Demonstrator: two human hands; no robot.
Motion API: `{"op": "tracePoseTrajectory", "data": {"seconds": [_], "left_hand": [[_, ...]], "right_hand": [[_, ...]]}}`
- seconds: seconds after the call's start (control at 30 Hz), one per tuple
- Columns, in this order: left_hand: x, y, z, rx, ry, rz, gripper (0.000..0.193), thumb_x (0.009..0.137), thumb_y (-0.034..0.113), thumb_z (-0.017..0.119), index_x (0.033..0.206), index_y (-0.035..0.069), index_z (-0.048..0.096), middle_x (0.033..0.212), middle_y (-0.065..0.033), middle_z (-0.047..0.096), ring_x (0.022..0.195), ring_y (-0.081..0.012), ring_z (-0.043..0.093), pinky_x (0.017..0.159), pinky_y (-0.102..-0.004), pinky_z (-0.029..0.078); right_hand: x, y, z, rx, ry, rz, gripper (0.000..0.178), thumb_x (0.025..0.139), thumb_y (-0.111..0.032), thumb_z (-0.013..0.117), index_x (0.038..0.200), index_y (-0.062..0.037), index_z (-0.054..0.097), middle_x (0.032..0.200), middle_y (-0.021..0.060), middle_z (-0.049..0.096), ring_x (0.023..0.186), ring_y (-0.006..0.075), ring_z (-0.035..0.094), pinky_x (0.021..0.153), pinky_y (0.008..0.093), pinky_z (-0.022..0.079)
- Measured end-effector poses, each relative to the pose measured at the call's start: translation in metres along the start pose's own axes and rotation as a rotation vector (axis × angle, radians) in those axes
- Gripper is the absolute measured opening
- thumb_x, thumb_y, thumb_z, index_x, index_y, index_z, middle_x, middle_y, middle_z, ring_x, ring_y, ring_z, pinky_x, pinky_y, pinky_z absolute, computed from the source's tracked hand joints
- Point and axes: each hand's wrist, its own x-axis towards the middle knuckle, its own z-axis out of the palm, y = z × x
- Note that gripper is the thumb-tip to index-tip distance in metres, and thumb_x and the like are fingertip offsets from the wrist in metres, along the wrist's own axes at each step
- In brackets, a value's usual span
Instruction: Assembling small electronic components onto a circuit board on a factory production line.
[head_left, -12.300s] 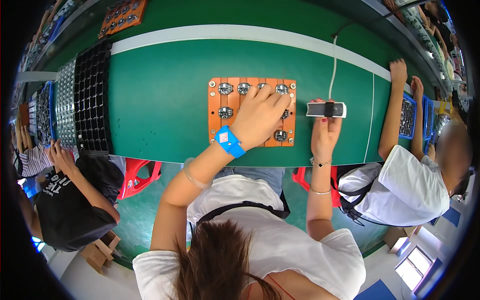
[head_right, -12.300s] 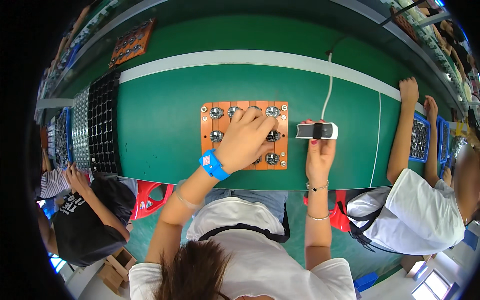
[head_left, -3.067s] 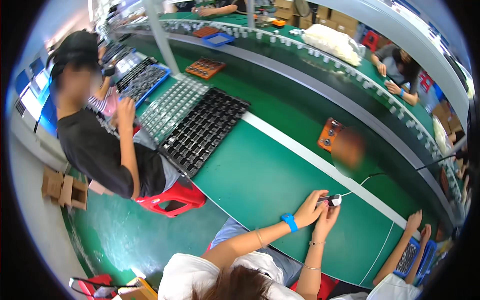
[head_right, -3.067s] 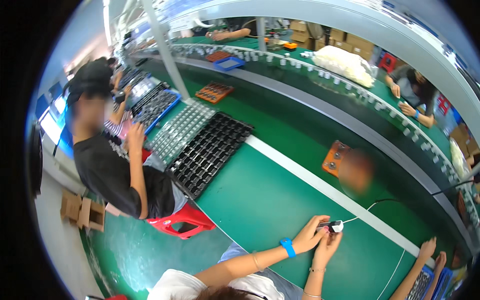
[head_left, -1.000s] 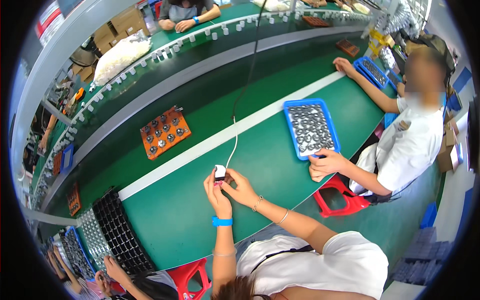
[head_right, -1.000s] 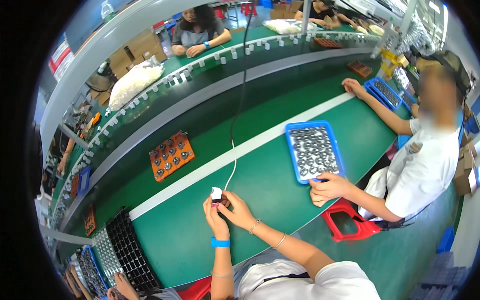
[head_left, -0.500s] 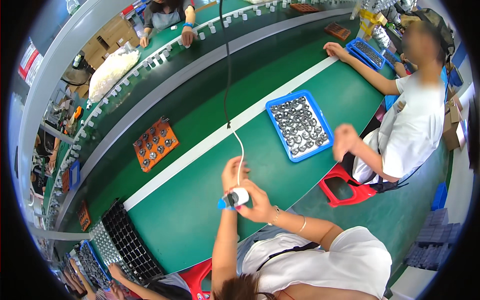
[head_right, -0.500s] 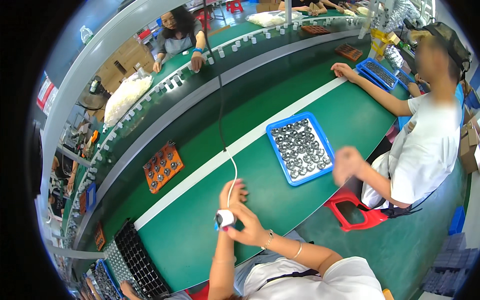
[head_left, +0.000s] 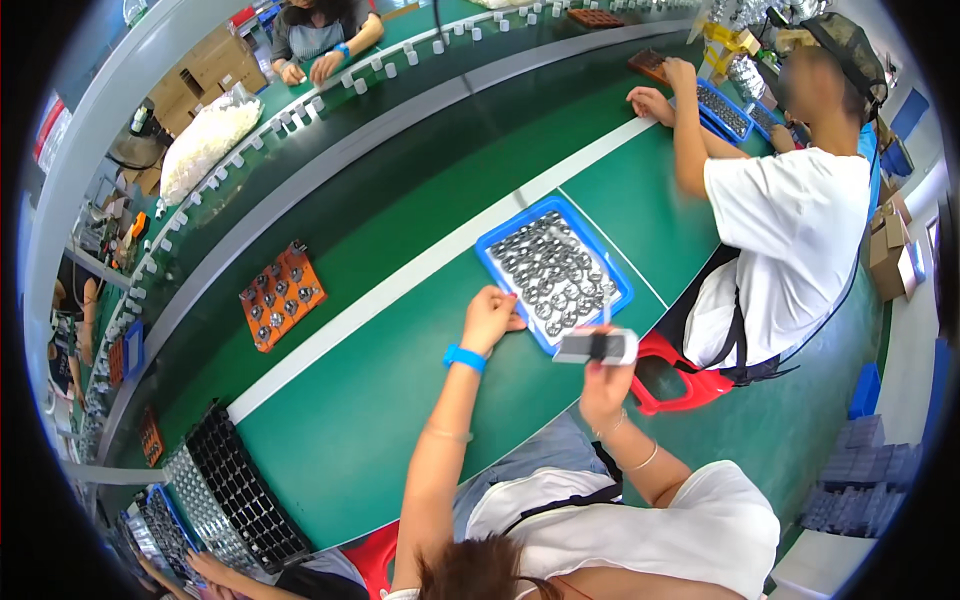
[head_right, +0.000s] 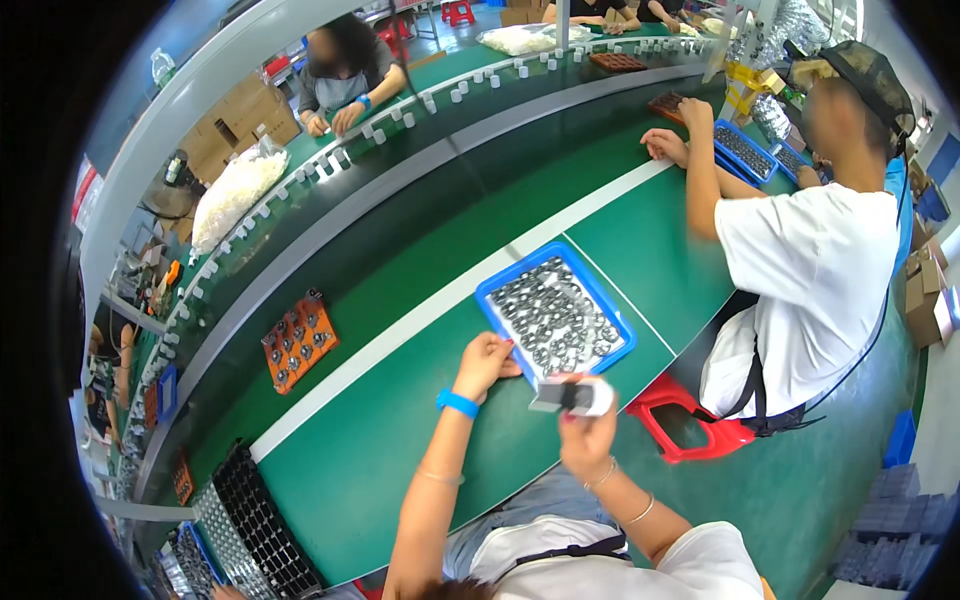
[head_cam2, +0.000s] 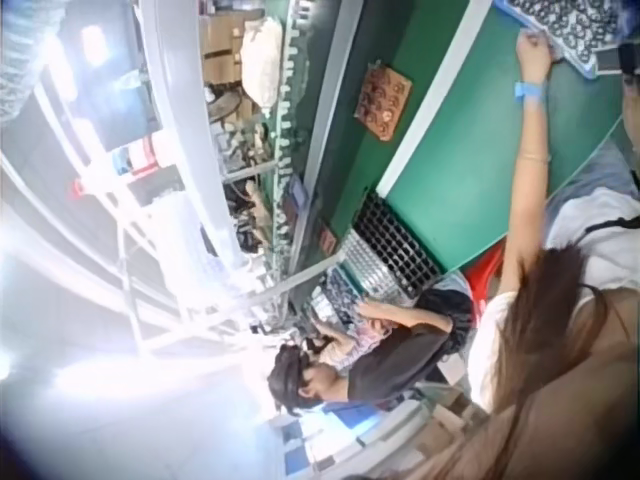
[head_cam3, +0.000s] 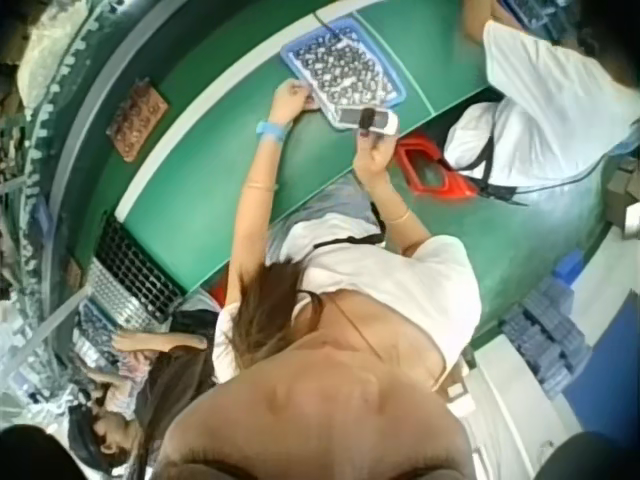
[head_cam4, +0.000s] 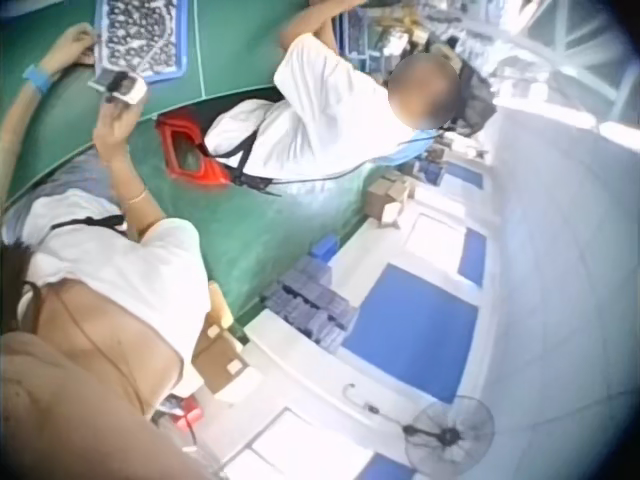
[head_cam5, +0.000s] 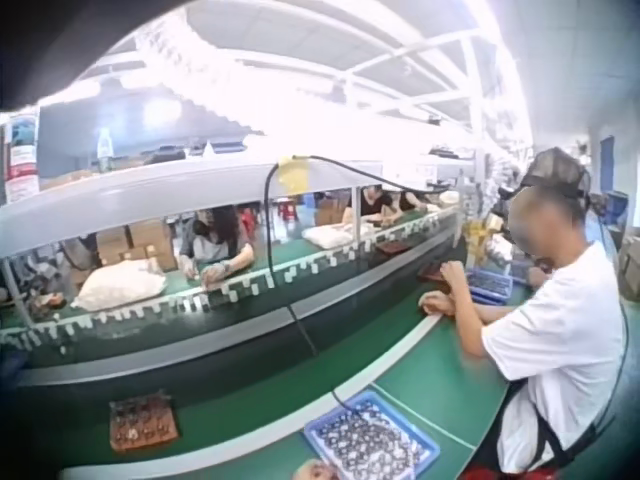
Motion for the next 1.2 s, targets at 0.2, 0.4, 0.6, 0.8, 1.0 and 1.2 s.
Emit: {"op": "tracePoseTrajectory", "data": {"seconds": [0.2, 0.4, 0.6, 0.8, 1.0, 1.2], "left_hand": [[-0.106, -0.013, -0.023, -0.222, 0.174, -0.059, 0.013, 0.094, 0.009, 0.051, 0.096, -0.004, 0.049, 0.086, -0.0139, 0.063, 0.071, -0.0208, 0.066, 0.067, -0.0285, 0.058], [-0.191, -0.025, 0.003, -0.431, 0.388, -0.125, 0.013, 0.094, 0.008, 0.050, 0.100, -0.003, 0.049, 0.087, -0.0141, 0.064, 0.076, -0.0229, 0.068, 0.068, -0.0281, 0.057], [-0.270, -0.046, 0.016, -0.616, 0.543, -0.189, 0.014, 0.096, 0.008, 0.045, 0.108, 0.000, 0.045, 0.091, -0.0185, 0.064, 0.084, -0.0282, 0.067, 0.076, -0.0341, 0.057], [-0.276, -0.022, 0.007, -0.436, 0.348, -0.223, 0.017, 0.095, 0.011, 0.050, 0.107, 0.000, 0.054, 0.084, -0.0124, 0.064, 0.075, -0.0224, 0.067, 0.068, -0.0291, 0.055], [-0.175, 0.039, -0.026, 0.822, 0.622, 0.518, 0.010, 0.079, 0.009, 0.067, 0.088, 0.006, 0.066, 0.076, -0.0078, 0.054, 0.071, -0.0228, 0.055, 0.063, -0.0339, 0.045], [-0.121, 0.032, -0.041, 1.049, 0.437, 0.537, 0.012, 0.073, 0.013, 0.071, 0.082, 0.007, 0.066, 0.083, -0.0062, 0.049, 0.079, -0.0243, 0.050, 0.069, -0.0348, 0.044]], "right_hand": [[0.026, 0.060, -0.029, -0.085, 0.274, 0.138, 0.039, 0.099, -0.013, 0.041, 0.135, -0.0015, 0.031, 0.131, 0.0090, 0.043, 0.120, 0.0176, 0.042, 0.105, 0.0323, 0.028], [0.036, 0.076, 0.006, 0.065, -0.005, 0.306, 0.038, 0.100, -0.015, 0.042, 0.134, -0.0027, 0.033, 0.132, 0.0086, 0.043, 0.119, 0.0164, 0.043, 0.103, 0.0310, 0.030], [0.020, 0.075, 0.066, 0.194, -0.403, 0.419, 0.039, 0.099, -0.019, 0.042, 0.133, -0.0024, 0.035, 0.126, 0.0130, 0.051, 0.117, 0.0184, 0.047, 0.102, 0.0324, 0.033], [0.025, 0.090, 0.082, 0.300, -0.563, 0.526, 0.039, 0.098, -0.017, 0.047, 0.133, -0.0026, 0.036, 0.126, 0.0114, 0.050, 0.114, 0.0171, 0.047, 0.099, 0.0315, 0.036], [0.043, 0.071, 0.052, 0.162, -0.601, 0.462, 0.041, 0.095, -0.012, 0.050, 0.132, 0.0002, 0.039, 0.127, 0.0152, 0.051, 0.117, 0.0208, 0.049, 0.102, 0.0334, 0.035], [0.058, 0.066, 0.022, -0.122, -0.726, 0.352, 0.035, 0.088, -0.009, 0.059, 0.121, 0.0020, 0.052, 0.118, 0.0112, 0.059, 0.108, 0.0215, 0.053, 0.096, 0.0322, 0.039]]}}
